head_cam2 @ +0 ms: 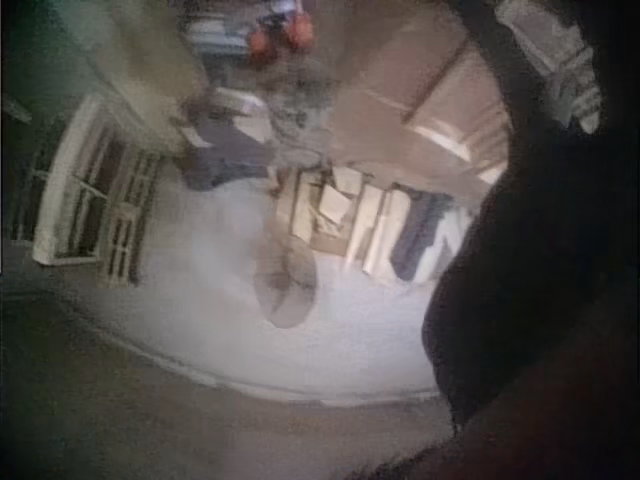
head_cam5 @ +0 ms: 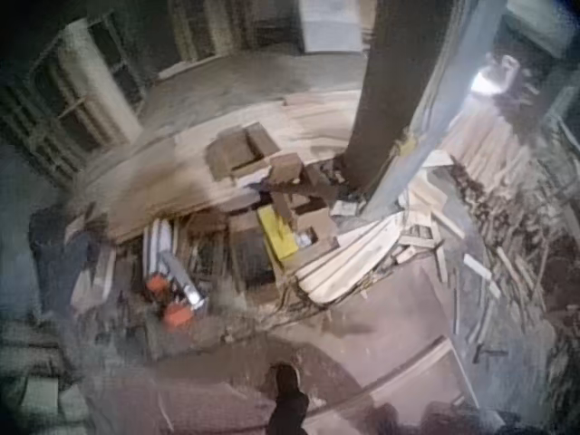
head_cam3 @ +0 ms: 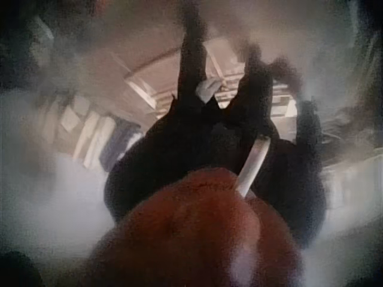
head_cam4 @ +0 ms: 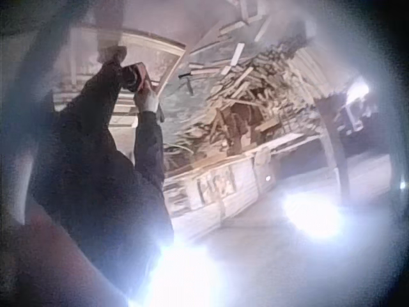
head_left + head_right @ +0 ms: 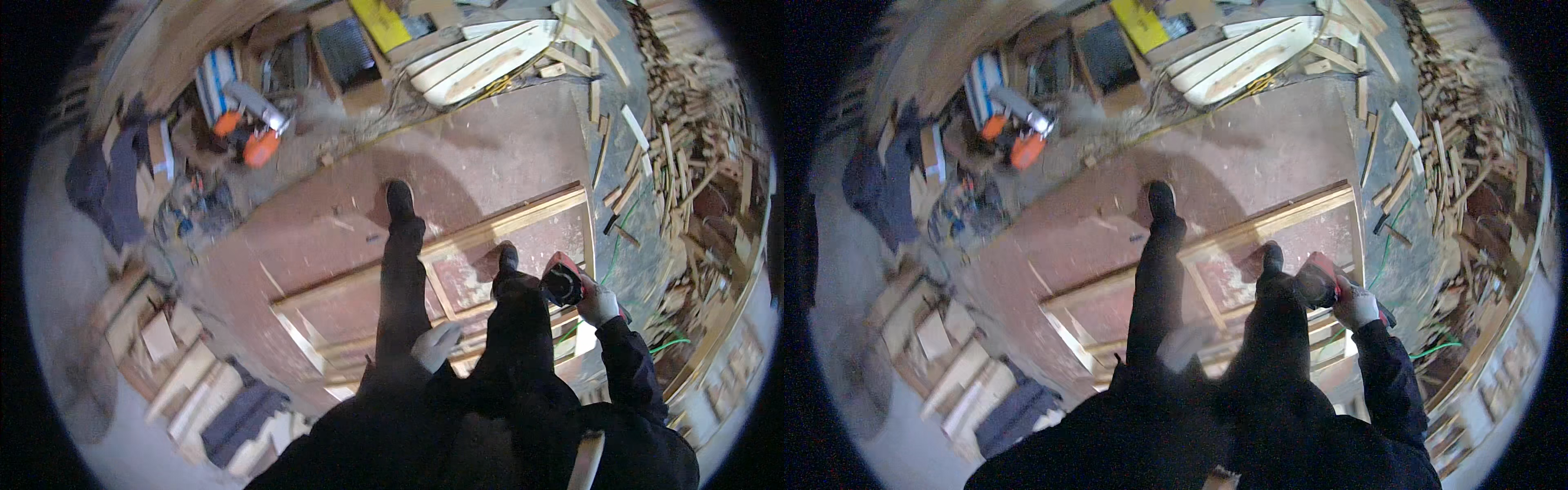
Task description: The person uses a pneumatic nail gun to fasten wooden planks and boards into a rectangular frame on the floor. They repeatedly position pieces, align them, and drive nails to secure the structure.
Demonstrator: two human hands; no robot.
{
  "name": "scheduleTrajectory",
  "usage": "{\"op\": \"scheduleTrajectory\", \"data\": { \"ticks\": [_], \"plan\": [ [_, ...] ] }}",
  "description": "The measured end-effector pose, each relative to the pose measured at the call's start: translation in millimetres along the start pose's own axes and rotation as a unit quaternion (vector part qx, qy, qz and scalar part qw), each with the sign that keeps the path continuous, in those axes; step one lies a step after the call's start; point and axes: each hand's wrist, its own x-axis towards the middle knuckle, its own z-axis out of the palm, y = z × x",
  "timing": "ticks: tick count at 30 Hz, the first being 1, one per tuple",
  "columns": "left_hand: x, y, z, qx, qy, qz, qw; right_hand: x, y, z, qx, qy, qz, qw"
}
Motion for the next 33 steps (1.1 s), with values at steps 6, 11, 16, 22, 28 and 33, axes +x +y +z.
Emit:
{"op": "scheduleTrajectory", "data": {
  "ticks": [6,11,16,22,28,33],
  "plan": [
    [-24,89,-86,0.017,0.007,-0.08,0.997,36,-114,-27,0.123,0.036,-0.027,0.991],
    [0,103,-136,0.162,-0.073,-0.003,0.984,28,-196,-51,0.4,0.126,-0.055,0.906],
    [41,104,-167,0.046,-0.113,-0.176,0.977,-11,-242,-52,0.587,0.256,-0.076,0.764],
    [76,94,-174,0.082,-0.121,-0.346,0.927,-79,-315,-11,0.88,0.279,0.098,0.371],
    [47,118,-167,0.34,-0.227,-0.314,0.857,-168,-340,40,0.952,0.296,0.02,-0.082],
    [36,169,-182,0.569,-0.339,-0.277,0.696,-208,-364,106,0.882,0.391,0.13,-0.23]
  ]
}}
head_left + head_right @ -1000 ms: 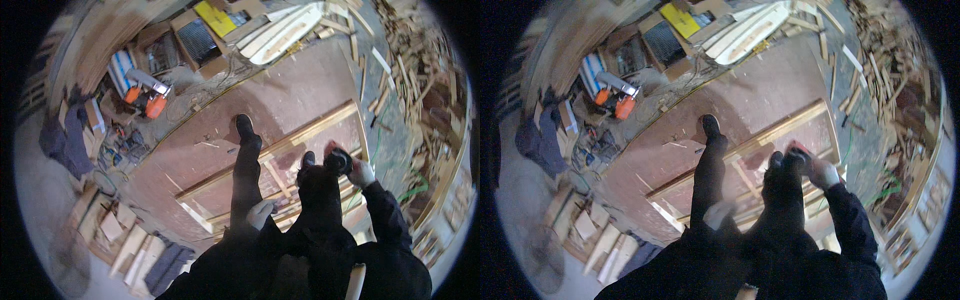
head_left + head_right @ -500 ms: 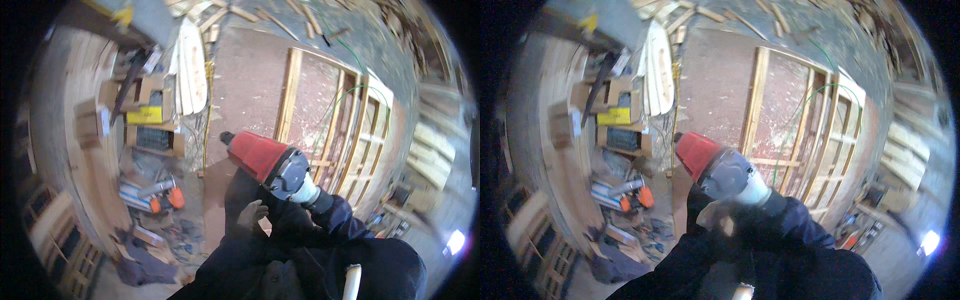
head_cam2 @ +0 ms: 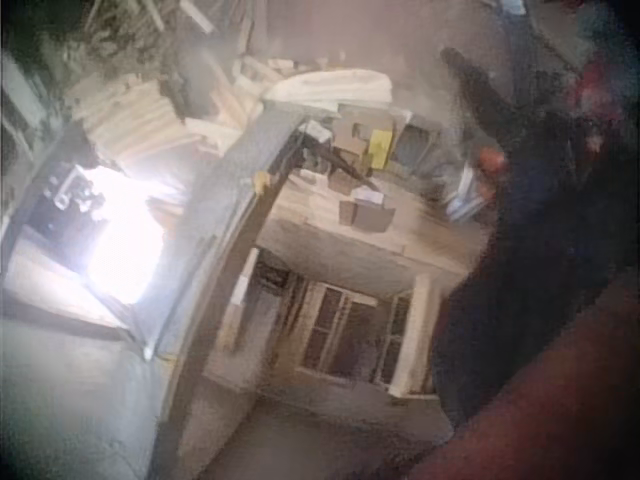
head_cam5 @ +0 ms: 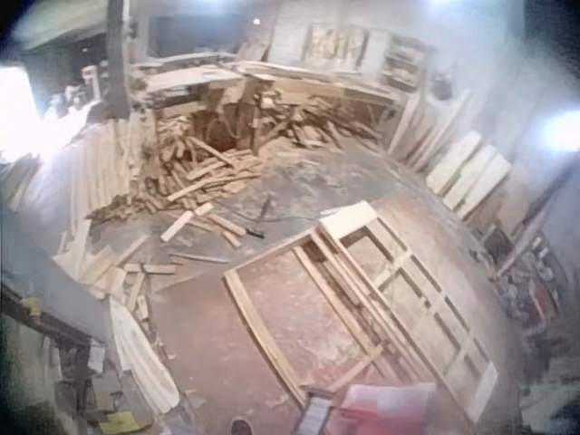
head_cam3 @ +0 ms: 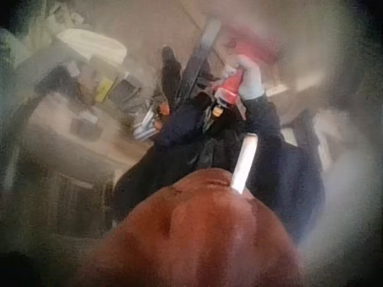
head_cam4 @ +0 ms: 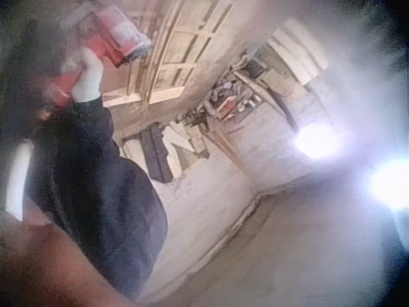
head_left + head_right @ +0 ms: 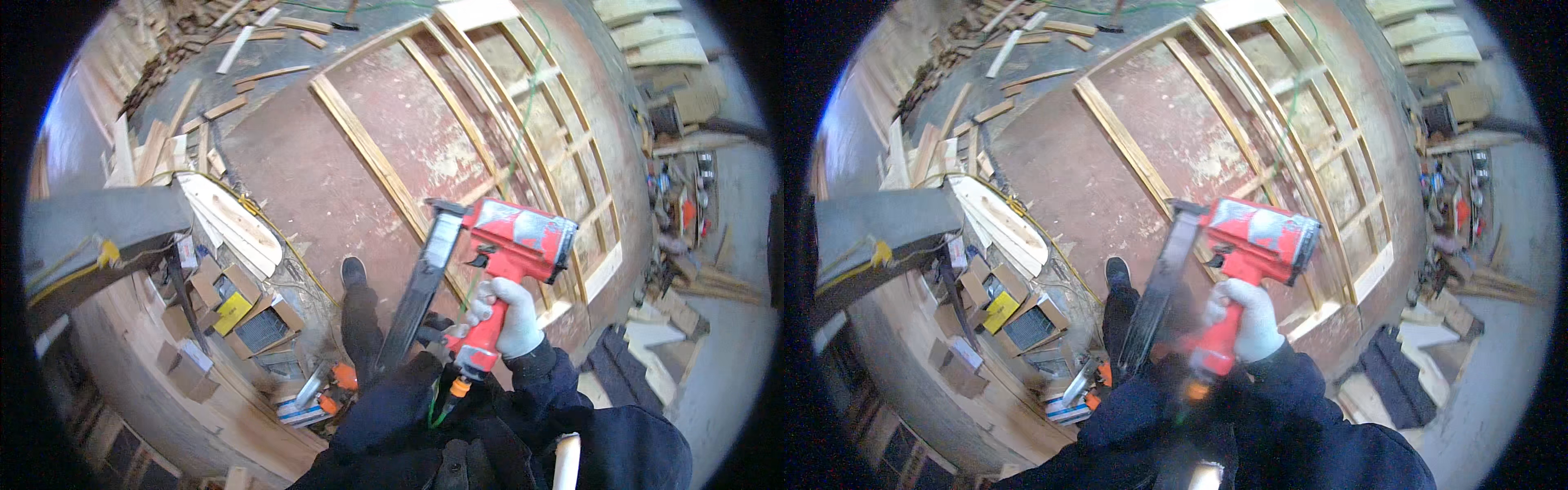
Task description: The person uses a pneumatic nail gun to fasten wooden planks and boards into a rectangular frame on the floor. They repeatedly position pieces, align them, and drive nails to secure the structure.
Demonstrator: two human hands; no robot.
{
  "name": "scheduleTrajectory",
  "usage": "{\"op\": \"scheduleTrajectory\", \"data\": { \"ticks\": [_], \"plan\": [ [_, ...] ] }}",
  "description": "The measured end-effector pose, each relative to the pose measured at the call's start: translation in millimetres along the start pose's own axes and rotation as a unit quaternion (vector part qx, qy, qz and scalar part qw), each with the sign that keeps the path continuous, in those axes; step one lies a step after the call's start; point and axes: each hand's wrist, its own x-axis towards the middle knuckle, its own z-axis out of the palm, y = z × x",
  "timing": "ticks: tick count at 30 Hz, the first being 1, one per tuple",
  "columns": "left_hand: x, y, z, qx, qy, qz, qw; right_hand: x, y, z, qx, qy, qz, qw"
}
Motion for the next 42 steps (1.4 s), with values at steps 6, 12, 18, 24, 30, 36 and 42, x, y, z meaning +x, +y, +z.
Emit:
{"op": "scheduleTrajectory", "data": {
  "ticks": [6,12,18,24,30,36,42],
  "plan": [
    [58,11,1,0.357,-0.202,-0.009,0.912,-12,6,-79,0.132,0.169,-0.11,0.97],
    [84,75,-45,0.602,-0.303,-0.032,0.738,-37,40,-132,0.3,0.205,-0.102,0.926],
    [90,186,-125,0.879,-0.193,0.023,0.435,-44,87,-169,0.391,0.227,-0.063,0.89],
    [-10,354,-313,0.935,0.007,-0.17,0.313,-40,129,-216,0.439,0.21,-0.012,0.873],
    [-318,375,-430,0.863,0.24,-0.37,0.247,-42,173,-246,0.488,0.174,-0.05,0.854],
    [-193,236,-396,0.786,-0.002,-0.363,0.501,-37,199,-269,0.51,0.172,-0.064,0.84],
    [152,287,-257,0.712,0.063,-0.134,0.686,-2,211,-277,0.563,0.214,-0.107,0.791]
  ]
}}
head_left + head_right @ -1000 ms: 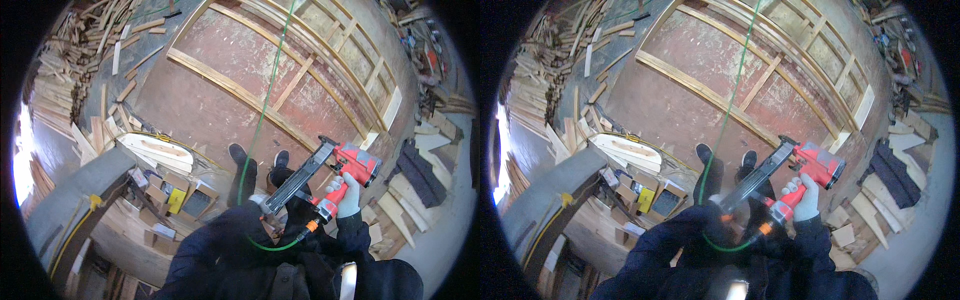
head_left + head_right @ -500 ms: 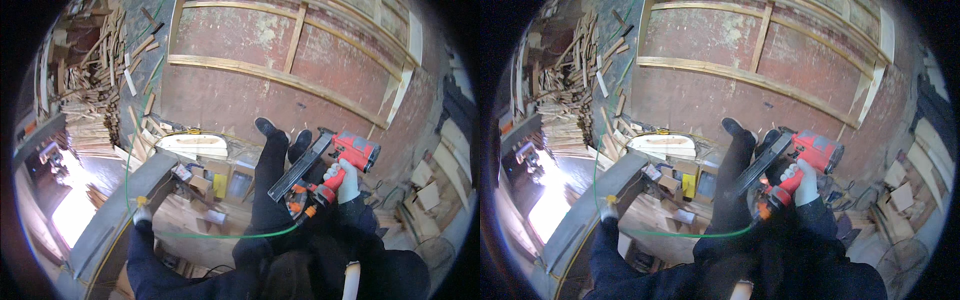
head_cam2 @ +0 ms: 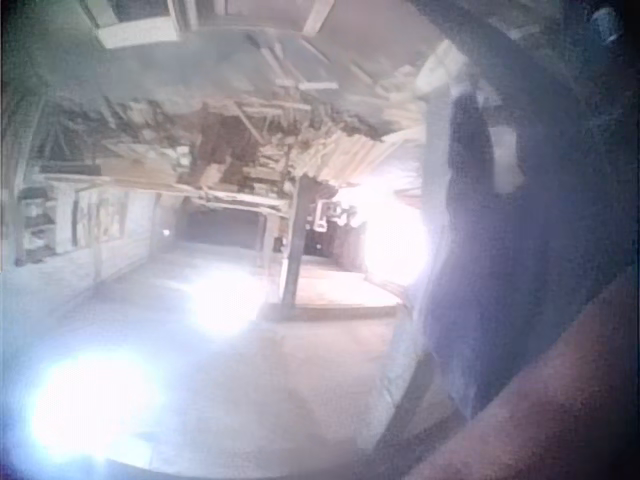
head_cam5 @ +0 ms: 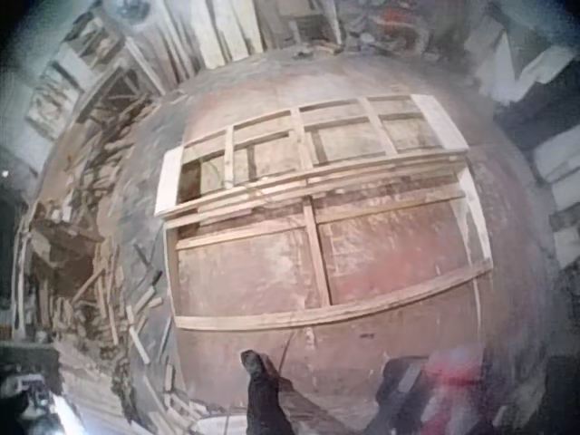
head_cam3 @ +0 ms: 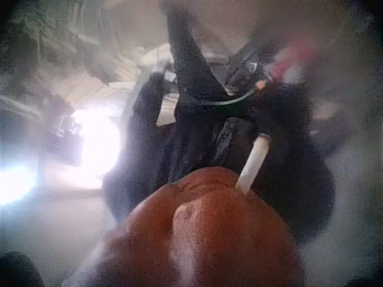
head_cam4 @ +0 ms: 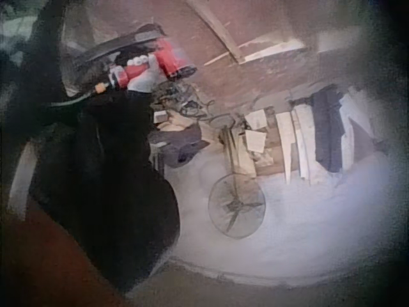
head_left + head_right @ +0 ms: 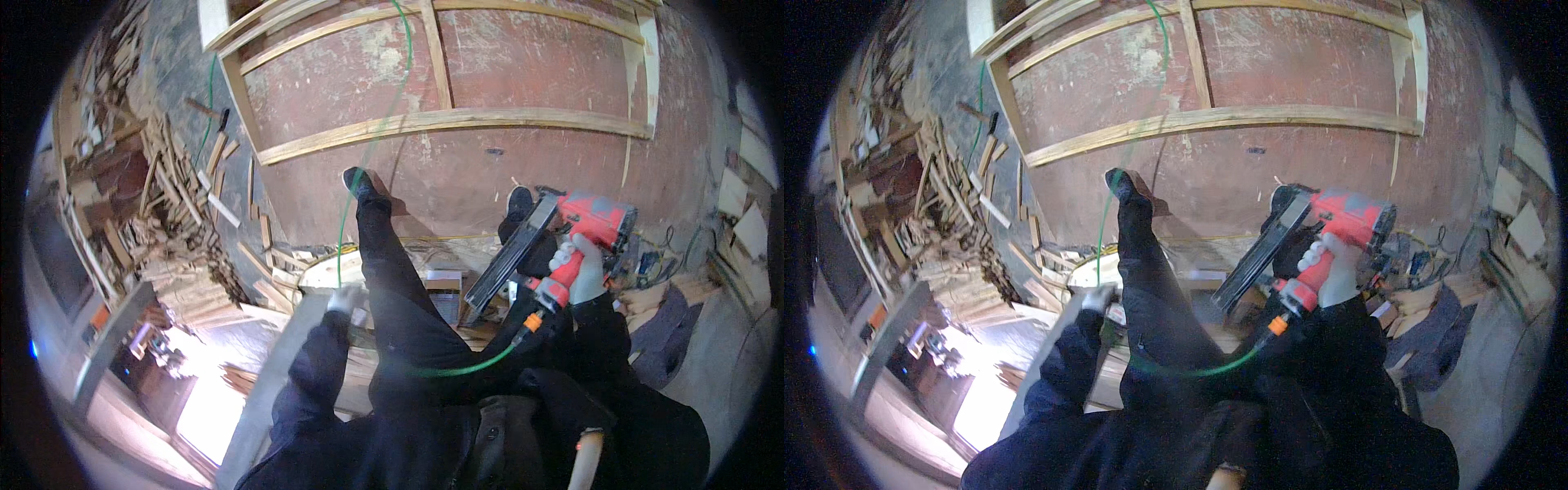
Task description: The person uses a pneumatic nail gun to fasten wooden planks and boards into a rectangular frame on the floor. They repeatedly position pieces, align them, and drive nails to secure the structure.
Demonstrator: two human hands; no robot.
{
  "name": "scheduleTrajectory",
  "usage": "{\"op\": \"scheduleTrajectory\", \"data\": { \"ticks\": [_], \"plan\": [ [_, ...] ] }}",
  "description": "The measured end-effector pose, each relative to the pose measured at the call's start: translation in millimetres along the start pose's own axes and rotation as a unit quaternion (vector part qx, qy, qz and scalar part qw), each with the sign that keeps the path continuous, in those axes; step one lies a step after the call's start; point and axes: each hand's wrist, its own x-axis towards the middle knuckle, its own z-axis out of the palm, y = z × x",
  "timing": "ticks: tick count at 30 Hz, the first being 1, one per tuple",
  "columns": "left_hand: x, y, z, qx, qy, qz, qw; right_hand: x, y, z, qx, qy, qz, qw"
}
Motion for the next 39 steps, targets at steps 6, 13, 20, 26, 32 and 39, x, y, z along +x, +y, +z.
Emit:
{"op": "scheduleTrajectory", "data": {
  "ticks": [6,13,20,26,32,39],
  "plan": [
    [210,199,-82,-0.193,-0.1,0.056,0.975,60,47,26,0.024,0.008,-0.116,0.993],
    [302,268,-32,-0.021,-0.154,0.169,0.973,184,123,38,0.132,0.027,-0.091,0.987],
    [361,316,33,0.0,-0.134,0.222,0.966,335,155,23,0.139,0.002,-0.086,0.987],
    [472,338,81,-0.004,-0.032,0.3,0.954,423,186,9,0.165,0.028,-0.134,0.977],
    [546,404,108,0.032,-0.063,0.344,0.936,448,218,4,0.257,0.031,-0.131,0.957],
    [595,445,133,-0.187,-0.203,0.208,0.938,448,246,10,0.318,0.029,-0.162,0.934]
  ]
}}
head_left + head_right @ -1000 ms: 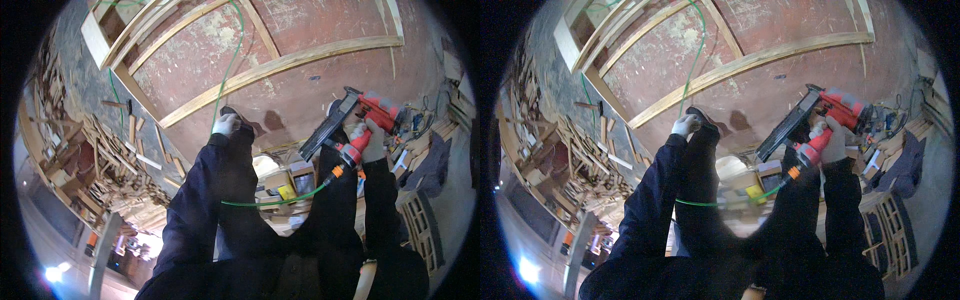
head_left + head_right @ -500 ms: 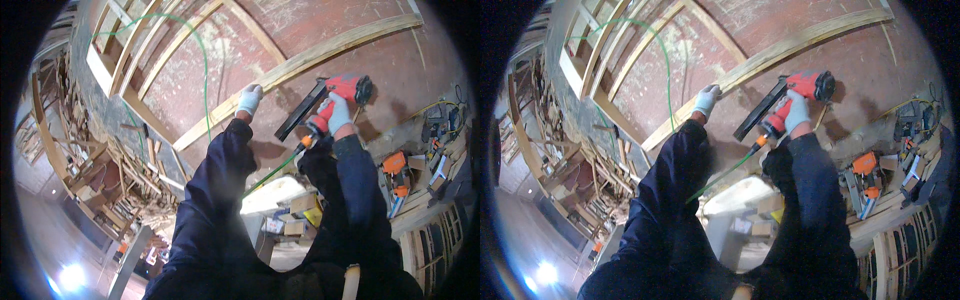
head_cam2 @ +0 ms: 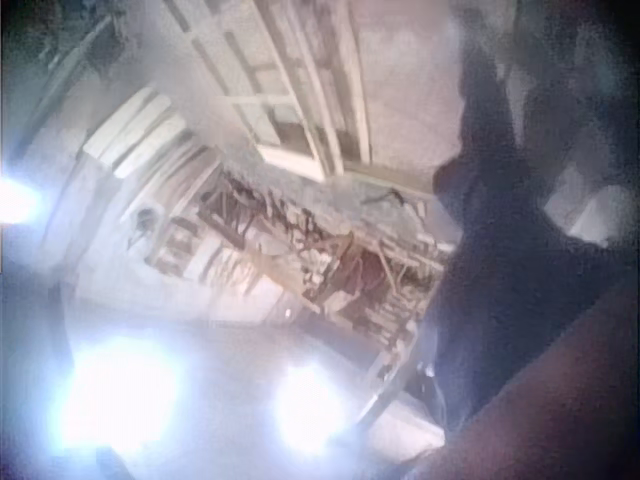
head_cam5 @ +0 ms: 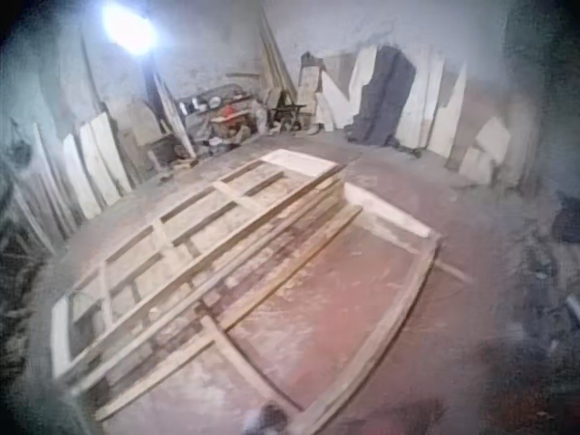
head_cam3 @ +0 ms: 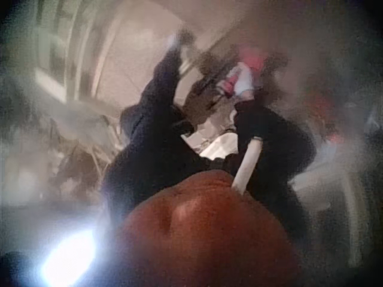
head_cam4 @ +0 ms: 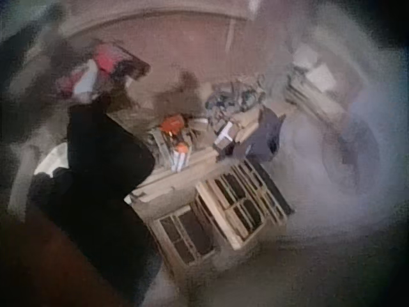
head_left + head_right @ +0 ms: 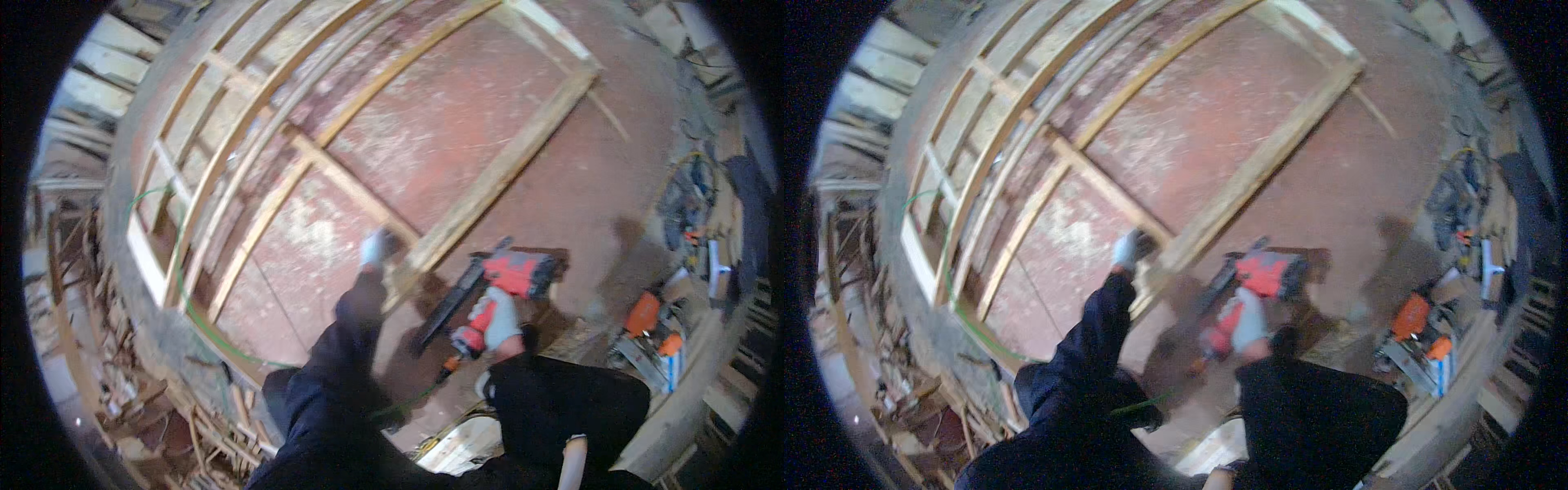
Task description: The person uses a pneumatic nail gun to fasten wooden planks and boards into a rectangular frame on the floor. They repeatedly position pieces, align them, and drive nails to secure the structure.
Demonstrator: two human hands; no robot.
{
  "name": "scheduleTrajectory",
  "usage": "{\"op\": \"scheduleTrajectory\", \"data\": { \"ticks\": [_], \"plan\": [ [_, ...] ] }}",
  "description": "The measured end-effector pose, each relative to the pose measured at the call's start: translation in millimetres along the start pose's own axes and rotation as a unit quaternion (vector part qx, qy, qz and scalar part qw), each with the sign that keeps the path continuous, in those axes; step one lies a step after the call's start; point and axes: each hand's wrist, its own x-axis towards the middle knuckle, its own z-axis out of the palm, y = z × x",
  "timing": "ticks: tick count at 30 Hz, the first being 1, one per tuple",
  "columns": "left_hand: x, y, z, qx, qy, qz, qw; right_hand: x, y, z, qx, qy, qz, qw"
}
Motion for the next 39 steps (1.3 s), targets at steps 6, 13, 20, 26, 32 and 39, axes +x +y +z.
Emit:
{"op": "scheduleTrajectory", "data": {
  "ticks": [6,13,20,26,32,39],
  "plan": [
    [46,-16,12,0.551,0.046,0.351,0.756,12,16,-8,0.007,-0.044,-0.017,0.999],
    [39,4,3,0.645,0.017,0.378,0.665,2,40,-7,-0.001,-0.09,-0.072,0.993],
    [32,12,6,-0.004,-0.056,0.012,0.998,16,56,-40,0.063,-0.051,-0.099,0.992],
    [10,23,16,0.003,-0.05,0.006,0.999,22,95,-49,0.203,-0.088,-0.085,0.972],
    [13,21,16,-0.019,-0.048,0.012,0.999,25,139,-26,0.157,-0.228,-0.056,0.959],
    [21,12,15,-0.007,-0.043,0.012,0.999,14,125,-29,0.114,-0.179,-0.092,0.973]
  ]
}}
